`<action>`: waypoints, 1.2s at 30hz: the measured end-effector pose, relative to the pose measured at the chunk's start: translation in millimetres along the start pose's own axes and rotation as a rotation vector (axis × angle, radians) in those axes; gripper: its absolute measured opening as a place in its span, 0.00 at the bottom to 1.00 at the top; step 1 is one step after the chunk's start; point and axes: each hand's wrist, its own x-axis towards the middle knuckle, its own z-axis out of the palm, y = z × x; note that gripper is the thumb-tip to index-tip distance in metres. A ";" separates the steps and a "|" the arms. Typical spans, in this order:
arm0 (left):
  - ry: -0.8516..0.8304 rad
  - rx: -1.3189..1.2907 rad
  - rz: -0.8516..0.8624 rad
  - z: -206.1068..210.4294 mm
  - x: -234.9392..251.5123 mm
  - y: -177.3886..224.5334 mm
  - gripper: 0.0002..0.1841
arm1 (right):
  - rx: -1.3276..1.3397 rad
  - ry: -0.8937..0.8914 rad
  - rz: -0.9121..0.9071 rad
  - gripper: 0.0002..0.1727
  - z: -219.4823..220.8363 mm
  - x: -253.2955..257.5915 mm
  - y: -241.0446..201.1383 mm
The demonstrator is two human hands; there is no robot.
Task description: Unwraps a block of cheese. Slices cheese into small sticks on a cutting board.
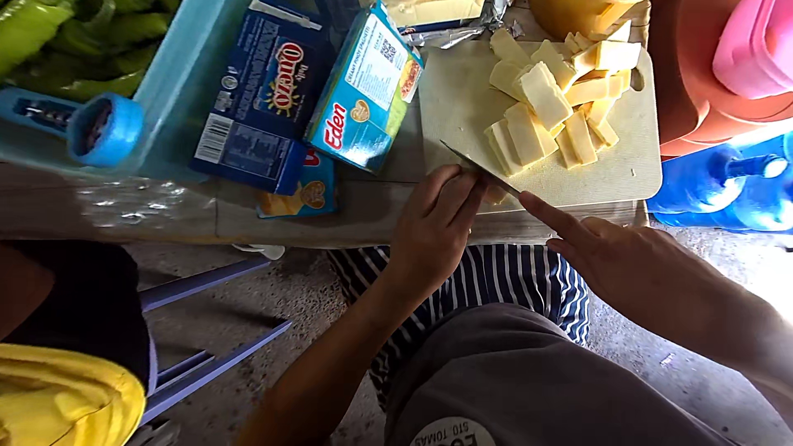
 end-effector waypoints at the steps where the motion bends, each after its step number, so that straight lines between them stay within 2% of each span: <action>1: 0.007 0.005 0.014 0.4 -0.3 -0.3 0.13 | 0.023 0.016 -0.021 0.35 2.5 1.9 2.6; 5: 0.027 -0.011 0.043 1.6 -1.0 -1.3 0.12 | 0.296 0.001 -0.044 0.31 -6.2 5.3 21.8; 9: 0.033 -0.018 0.027 2.0 -1.7 -1.2 0.12 | 0.166 0.089 -0.066 0.31 -11.3 -1.6 14.5; 16: 0.023 -0.021 0.019 0.8 -0.4 -0.9 0.11 | 0.055 0.095 -0.079 0.32 -10.9 -12.4 6.6; 21: 0.036 -0.006 0.030 1.7 -2.0 -1.9 0.12 | 0.065 -0.008 -0.050 0.33 -5.5 -3.9 8.4; 23: 0.058 -0.019 0.036 2.9 -3.3 -2.7 0.11 | 0.203 -0.045 -0.039 0.32 -4.3 -0.9 15.7; 25: 0.074 -0.031 0.036 3.9 -4.5 -2.8 0.09 | 0.429 -0.165 0.020 0.32 -11.5 1.4 26.5; 26: 0.080 -0.030 0.036 4.2 -4.2 -3.0 0.09 | 0.467 -0.155 0.027 0.32 -12.9 0.8 28.9; 30: 0.092 -0.011 0.026 5.0 -4.7 -2.5 0.08 | 0.216 0.077 -0.065 0.31 -9.5 -7.4 16.2; 36: 0.089 -0.001 0.027 4.3 -3.0 -2.0 0.09 | 0.067 0.073 -0.088 0.31 -13.3 -15.3 8.6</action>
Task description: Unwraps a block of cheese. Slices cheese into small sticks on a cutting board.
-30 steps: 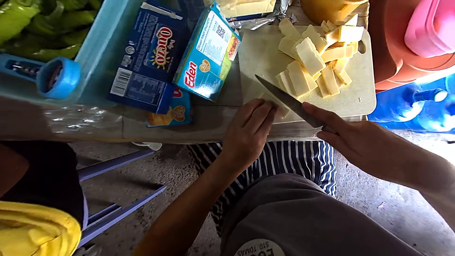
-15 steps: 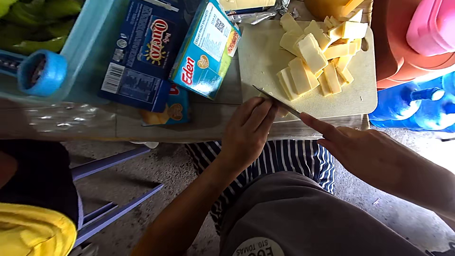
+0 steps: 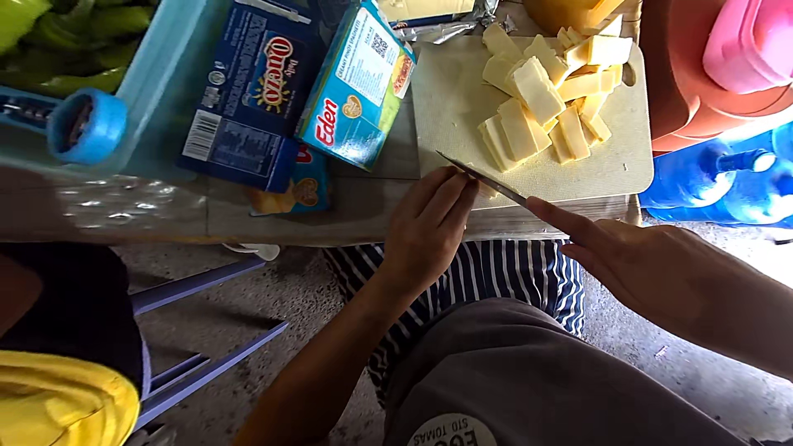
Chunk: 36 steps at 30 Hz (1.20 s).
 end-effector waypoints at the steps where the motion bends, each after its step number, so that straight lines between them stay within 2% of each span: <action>1: 0.001 0.002 0.001 0.0 0.0 0.0 0.09 | 0.001 0.004 -0.005 0.31 -0.3 -0.5 0.4; 6: -0.013 0.003 -0.004 -0.3 -0.8 0.0 0.09 | 0.039 0.018 -0.016 0.30 -1.5 -2.3 1.7; 11: -0.011 -0.009 -0.009 -0.9 -0.2 0.1 0.09 | 0.007 -0.014 0.047 0.32 -1.0 -1.1 -3.3; 17: 0.004 -0.023 -0.003 -0.6 0.2 -0.5 0.09 | 0.079 0.038 -0.025 0.29 2.2 -1.5 5.6; 23: -0.007 -0.021 -0.002 -0.1 -0.2 -1.5 0.09 | 0.001 -0.097 0.046 0.34 11.6 9.3 2.8; 27: 0.010 -0.022 -0.002 1.9 1.4 -2.8 0.08 | 0.364 -0.190 0.098 0.32 5.3 12.3 23.8; 29: -0.052 0.007 -0.021 -1.4 7.5 -2.3 0.09 | 0.344 -0.078 0.082 0.31 5.3 7.8 25.4; 32: -0.279 0.011 0.027 -13.9 19.2 -7.9 0.16 | 0.129 0.111 0.032 0.29 1.4 -2.3 19.1; 36: -0.407 0.048 0.164 -20.6 33.6 -16.1 0.11 | 0.034 0.306 -0.054 0.27 -4.6 -12.9 18.2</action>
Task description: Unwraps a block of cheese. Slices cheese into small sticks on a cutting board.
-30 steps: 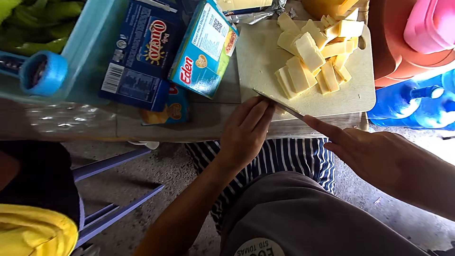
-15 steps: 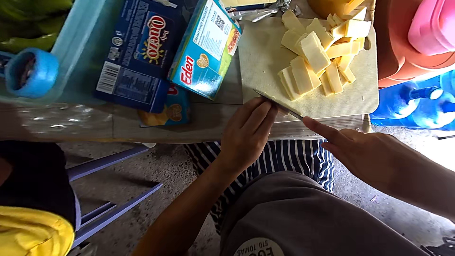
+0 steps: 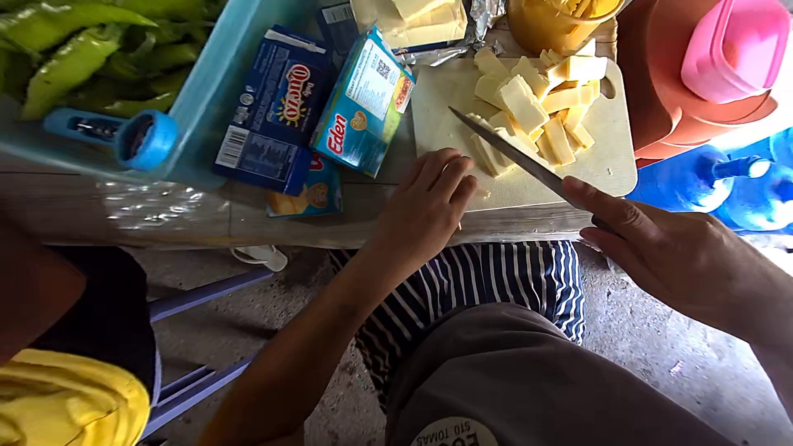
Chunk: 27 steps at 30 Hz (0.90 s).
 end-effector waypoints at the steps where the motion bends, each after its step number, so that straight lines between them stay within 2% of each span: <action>1: 0.012 -0.053 -0.020 -1.2 1.8 -0.1 0.12 | 0.021 0.042 -0.023 0.27 -0.9 -1.6 1.0; 2: 0.044 -0.185 -0.080 -2.4 3.9 1.0 0.12 | 0.062 0.067 -0.038 0.27 -1.7 -3.0 2.1; 4: 0.164 -0.671 -0.301 -6.7 9.6 7.7 0.14 | 0.255 0.043 -0.018 0.29 -1.8 -6.6 3.9; 7: 0.396 -1.632 -0.747 -15.8 30.6 28.4 0.16 | 0.855 -0.151 0.093 0.31 8.5 -11.0 5.1; 9: 0.472 -2.026 -0.929 -18.2 43.0 36.5 0.22 | 1.171 -0.281 0.159 0.32 20.8 -8.9 5.2; 10: 0.474 -2.148 -0.951 -17.8 45.6 39.3 0.25 | 1.289 -0.328 0.183 0.32 27.4 -7.1 5.2; 13: 0.367 -2.256 -0.878 -15.8 44.8 45.6 0.35 | 1.507 -0.371 0.213 0.33 43.9 -3.3 5.1; 15: 0.330 -2.258 -0.837 -15.7 44.5 44.9 0.38 | 1.572 -0.358 0.224 0.33 49.1 -2.5 5.2; 17: 0.298 -2.230 -0.783 -16.2 43.1 42.8 0.30 | 1.594 -0.352 0.218 0.33 51.5 -3.4 5.6; 19: 0.316 -2.150 -0.843 -20.0 45.5 44.6 0.18 | 1.587 -0.346 0.198 0.34 52.8 -4.2 4.9; 20: 0.320 -2.117 -0.887 -22.4 46.9 45.6 0.16 | 1.583 -0.338 0.192 0.34 53.2 -4.8 4.3; 27: 0.322 -2.025 -1.043 -30.4 56.4 47.7 0.10 | 1.606 -0.247 0.190 0.35 58.3 -10.3 -1.5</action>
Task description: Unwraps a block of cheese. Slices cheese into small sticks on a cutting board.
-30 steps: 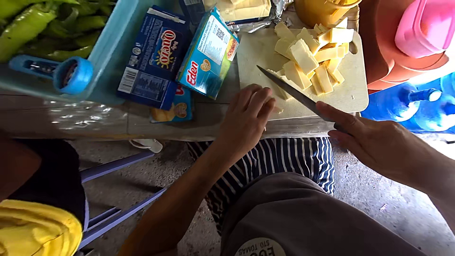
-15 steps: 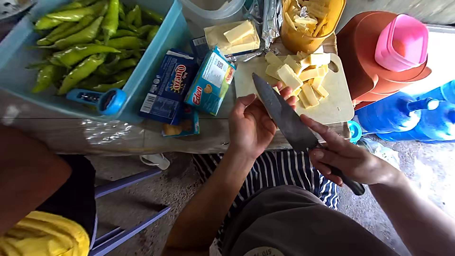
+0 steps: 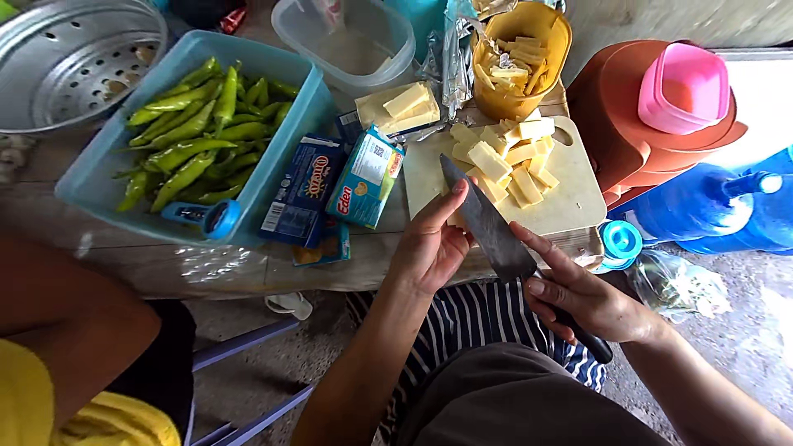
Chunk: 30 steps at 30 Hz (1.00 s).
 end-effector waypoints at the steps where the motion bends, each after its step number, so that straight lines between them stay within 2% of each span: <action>1: 0.031 0.005 -0.009 2.7 1.3 1.0 0.09 | 0.001 0.016 -0.006 0.35 0.7 -0.1 0.7; 4: 0.091 0.071 -0.020 12.0 7.0 6.3 0.10 | 0.026 0.063 -0.022 0.35 2.6 -1.4 0.8; 7: 0.046 0.246 0.002 16.7 18.2 20.1 0.09 | 0.109 0.123 -0.077 0.34 -1.1 -5.5 0.3; 10: -0.020 0.432 0.050 23.7 38.8 59.9 0.19 | 0.169 0.215 -0.136 0.35 -13.0 -12.9 -2.6; 14: 0.206 0.593 0.295 34.8 91.8 132.2 0.16 | 0.198 0.330 -0.160 0.35 -23.5 -23.0 -5.0; 16: 0.323 0.794 0.396 28.3 128.0 162.5 0.16 | 0.218 0.367 -0.174 0.36 -23.8 -28.0 -4.3; 18: 0.379 1.099 0.420 16.4 156.8 182.0 0.22 | 0.230 0.382 -0.190 0.36 -22.8 -31.5 -3.9; 20: 0.414 1.394 0.373 3.5 178.9 192.1 0.25 | 0.225 0.395 -0.194 0.36 -22.1 -34.5 -2.7; 23: 0.410 1.762 0.207 1.9 188.5 189.8 0.30 | 0.204 0.423 -0.185 0.36 -22.9 -39.9 -1.8; 24: 0.398 1.858 0.238 4.8 188.4 189.0 0.32 | 0.201 0.431 -0.187 0.35 -24.2 -41.6 -1.4; 25: 0.375 1.928 0.362 6.9 186.2 187.1 0.32 | 0.198 0.439 -0.193 0.35 -26.1 -43.3 -0.9; 26: 0.324 1.972 0.594 5.2 184.1 182.5 0.29 | 0.192 0.446 -0.198 0.35 -28.2 -44.7 -0.4; 27: 0.262 1.966 0.944 -4.5 191.8 175.6 0.26 | 0.188 0.454 -0.204 0.34 -30.3 -45.8 -0.2; 28: 0.177 1.910 1.194 -6.9 192.2 164.9 0.24 | 0.179 0.463 -0.208 0.34 -32.2 -46.3 -0.2; 29: 0.106 1.915 1.191 3.6 171.3 148.4 0.23 | 0.174 0.476 -0.209 0.33 -33.6 -46.4 -0.5; 30: 0.032 1.942 0.953 24.6 133.4 127.9 0.23 | 0.169 0.490 -0.208 0.33 -34.2 -46.1 -1.1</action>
